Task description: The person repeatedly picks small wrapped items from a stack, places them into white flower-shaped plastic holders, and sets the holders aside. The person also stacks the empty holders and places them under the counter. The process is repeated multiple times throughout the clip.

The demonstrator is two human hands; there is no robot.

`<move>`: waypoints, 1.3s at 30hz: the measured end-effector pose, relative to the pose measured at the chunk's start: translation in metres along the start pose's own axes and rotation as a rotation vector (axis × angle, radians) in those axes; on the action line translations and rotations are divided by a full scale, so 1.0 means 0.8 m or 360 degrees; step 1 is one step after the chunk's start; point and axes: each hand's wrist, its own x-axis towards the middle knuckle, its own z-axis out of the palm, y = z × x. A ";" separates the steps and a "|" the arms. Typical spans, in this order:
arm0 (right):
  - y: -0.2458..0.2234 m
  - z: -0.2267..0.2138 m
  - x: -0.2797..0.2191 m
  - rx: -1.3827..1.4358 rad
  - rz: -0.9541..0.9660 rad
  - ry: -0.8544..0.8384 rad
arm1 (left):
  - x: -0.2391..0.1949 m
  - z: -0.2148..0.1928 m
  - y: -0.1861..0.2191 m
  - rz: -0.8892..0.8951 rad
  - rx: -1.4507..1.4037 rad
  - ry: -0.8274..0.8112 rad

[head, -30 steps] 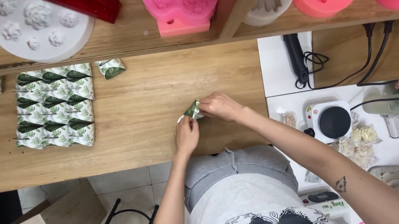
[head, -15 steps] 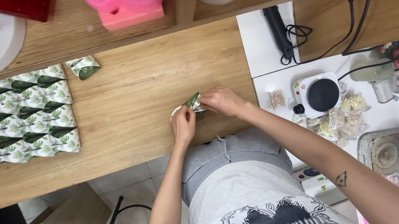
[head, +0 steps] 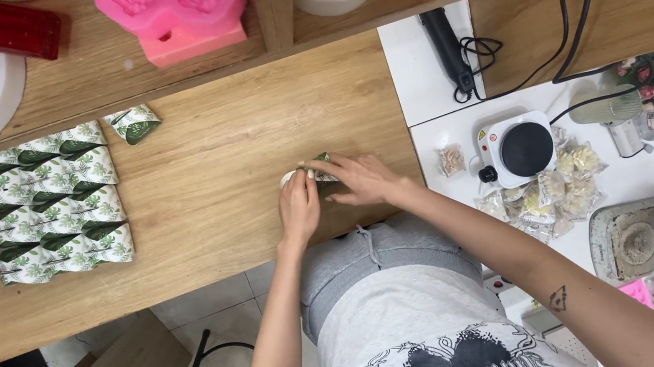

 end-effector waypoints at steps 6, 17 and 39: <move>0.045 0.053 0.011 0.0350 -0.0176 0.0691 | -0.015 0.015 -0.045 -0.0412 -0.0045 0.0014; 0.127 0.126 0.025 -0.0778 0.0167 0.0754 | -0.003 0.000 -0.003 -0.0385 0.0420 -0.0286; 0.049 0.104 0.005 0.0718 0.0157 0.0583 | 0.015 0.008 0.010 -0.0306 0.0762 -0.0649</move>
